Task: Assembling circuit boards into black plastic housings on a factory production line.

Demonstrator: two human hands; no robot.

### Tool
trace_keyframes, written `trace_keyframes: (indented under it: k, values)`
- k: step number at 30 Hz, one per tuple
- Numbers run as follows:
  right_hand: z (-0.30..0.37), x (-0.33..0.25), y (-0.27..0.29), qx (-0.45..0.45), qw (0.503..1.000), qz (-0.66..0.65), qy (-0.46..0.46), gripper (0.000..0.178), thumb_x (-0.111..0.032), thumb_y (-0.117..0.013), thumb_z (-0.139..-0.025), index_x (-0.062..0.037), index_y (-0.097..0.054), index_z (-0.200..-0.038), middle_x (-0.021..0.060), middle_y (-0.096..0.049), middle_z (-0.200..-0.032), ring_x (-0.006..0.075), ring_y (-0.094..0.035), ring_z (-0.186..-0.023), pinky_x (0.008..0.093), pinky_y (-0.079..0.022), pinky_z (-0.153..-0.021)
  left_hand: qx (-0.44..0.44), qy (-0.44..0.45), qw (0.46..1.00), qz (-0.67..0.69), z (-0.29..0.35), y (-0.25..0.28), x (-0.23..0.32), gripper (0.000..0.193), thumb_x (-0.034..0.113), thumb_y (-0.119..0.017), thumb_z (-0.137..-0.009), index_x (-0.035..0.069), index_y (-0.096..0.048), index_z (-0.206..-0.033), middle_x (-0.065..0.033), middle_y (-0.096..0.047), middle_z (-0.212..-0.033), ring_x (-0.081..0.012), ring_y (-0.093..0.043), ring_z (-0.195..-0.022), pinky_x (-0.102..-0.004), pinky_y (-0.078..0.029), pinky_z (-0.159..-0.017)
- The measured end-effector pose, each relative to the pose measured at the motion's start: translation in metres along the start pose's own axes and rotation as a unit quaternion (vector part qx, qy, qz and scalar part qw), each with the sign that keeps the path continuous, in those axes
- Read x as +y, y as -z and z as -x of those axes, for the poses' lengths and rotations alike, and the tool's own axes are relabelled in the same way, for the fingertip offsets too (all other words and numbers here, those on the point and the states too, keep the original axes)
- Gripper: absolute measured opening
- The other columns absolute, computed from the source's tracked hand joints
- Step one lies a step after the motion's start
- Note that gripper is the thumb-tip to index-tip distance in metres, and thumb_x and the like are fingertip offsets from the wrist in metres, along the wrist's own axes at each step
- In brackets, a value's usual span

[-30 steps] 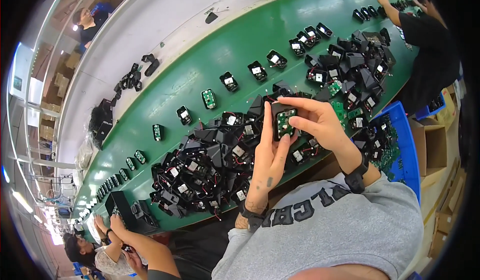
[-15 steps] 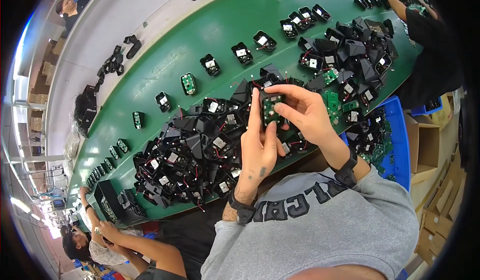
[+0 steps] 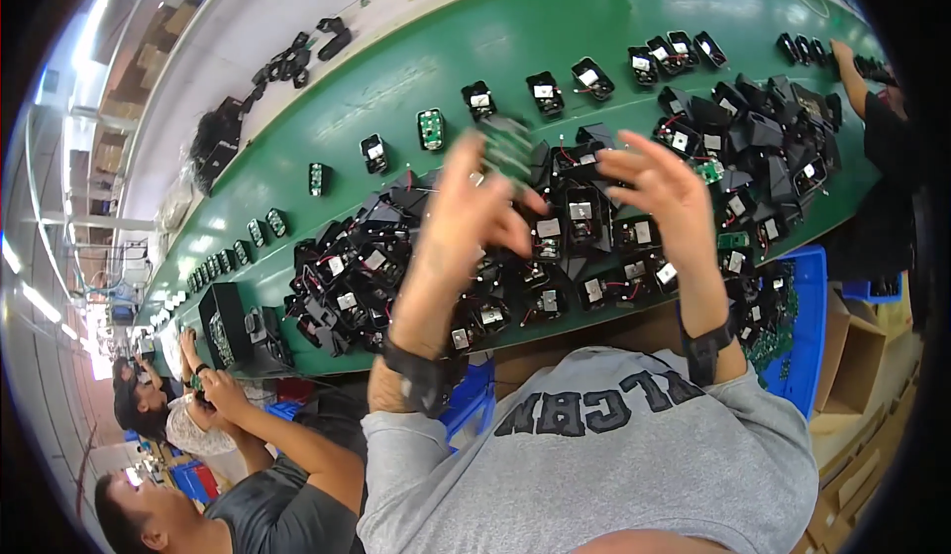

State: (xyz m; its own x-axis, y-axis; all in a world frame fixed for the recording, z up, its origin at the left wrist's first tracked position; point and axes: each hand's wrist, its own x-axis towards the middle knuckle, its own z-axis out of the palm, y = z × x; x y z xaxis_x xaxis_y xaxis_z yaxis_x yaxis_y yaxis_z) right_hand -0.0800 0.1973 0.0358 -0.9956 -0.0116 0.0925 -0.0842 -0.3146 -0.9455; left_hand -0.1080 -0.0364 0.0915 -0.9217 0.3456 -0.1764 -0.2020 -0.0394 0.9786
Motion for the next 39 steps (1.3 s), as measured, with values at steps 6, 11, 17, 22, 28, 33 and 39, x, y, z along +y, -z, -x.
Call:
trace_keyframes:
  k: [6,11,17,22,28,33,39]
  values:
    - [0.024,-0.011,0.077,0.128,0.99,0.049,0.044,0.03,-0.015,-0.052,-0.097,0.0042,-0.061,-0.118,0.0149,-0.067,-0.109,0.0235,-0.064,-0.104,0.036,-0.052,-0.091,0.264,0.109,0.931,-0.226,-0.083,0.237,-0.007,0.046,0.015,-0.044,-0.096,0.001,-0.028,-0.136,-0.0164,-0.07,-0.091,-0.0183,-0.064,-0.065,-0.0331,-0.056,-0.061]
    - [0.056,-0.016,0.108,0.183,0.976,0.113,0.042,0.026,-0.013,-0.055,-0.096,0.0043,-0.064,-0.113,0.0118,-0.068,-0.104,0.0198,-0.066,-0.098,0.032,-0.051,-0.089,0.029,-0.116,0.627,-0.769,-0.08,0.367,-0.082,0.021,0.019,-0.064,-0.086,0.002,-0.064,-0.074,-0.0157,-0.064,-0.064,-0.0303,-0.062,-0.059,-0.0399,-0.046,-0.051]
    - [0.062,-0.012,0.136,0.21,0.953,0.212,0.054,0.021,-0.01,-0.057,-0.095,0.0045,-0.067,-0.107,0.01,-0.07,-0.099,0.0156,-0.066,-0.092,0.0263,-0.05,-0.085,0.29,0.173,0.584,-0.738,-0.1,0.367,-0.087,0.03,0.031,-0.069,-0.08,0.001,-0.069,-0.079,-0.0191,-0.07,-0.087,-0.0369,-0.068,-0.081,-0.0436,-0.053,-0.072]
    - [0.049,-0.004,0.132,0.223,0.789,0.546,0.172,0.016,-0.005,-0.067,-0.081,-0.0039,-0.071,-0.096,0.009,-0.068,-0.095,0.0235,-0.062,-0.092,0.0326,-0.049,-0.081,0.347,0.112,0.625,-0.69,-0.105,0.289,-0.061,0.042,0.039,-0.067,-0.082,-0.004,-0.068,-0.081,-0.0203,-0.069,-0.076,-0.0371,-0.069,-0.075,-0.0425,-0.054,-0.073]
    - [0.003,0.018,0.14,0.19,0.663,0.716,0.111,0.03,-0.018,-0.077,-0.072,-0.007,-0.07,-0.098,0.0099,-0.059,-0.113,0.0311,-0.047,-0.117,0.0397,-0.042,-0.096,0.213,0.117,0.706,-0.665,-0.115,0.29,-0.078,0.047,0.043,-0.069,-0.082,-0.004,-0.067,-0.087,-0.0208,-0.067,-0.073,-0.0316,-0.069,-0.071,-0.0396,-0.053,-0.068]
    - [-0.005,0.013,0.137,0.165,0.696,0.687,0.127,0.029,-0.015,-0.078,-0.068,-0.0063,-0.068,-0.094,0.0078,-0.058,-0.112,0.0302,-0.047,-0.118,0.0409,-0.04,-0.098,0.234,0.176,0.866,-0.406,-0.116,0.297,-0.074,0.044,0.017,-0.07,-0.083,0.001,-0.051,-0.119,-0.013,-0.067,-0.092,-0.0256,-0.069,-0.08,-0.0401,-0.06,-0.063]
    - [0.015,-0.021,0.129,0.223,0.915,0.316,0.115,0.024,-0.005,-0.065,-0.087,-0.0045,-0.063,-0.111,0.0018,-0.061,-0.086,0.0075,-0.061,-0.068,0.0208,-0.046,-0.059,0.205,0.003,0.973,-0.101,-0.071,0.241,0.001,0.043,0.013,-0.057,-0.094,0.011,-0.044,-0.135,-0.0129,-0.062,-0.112,-0.0249,-0.066,-0.097,-0.0353,-0.058,-0.074]
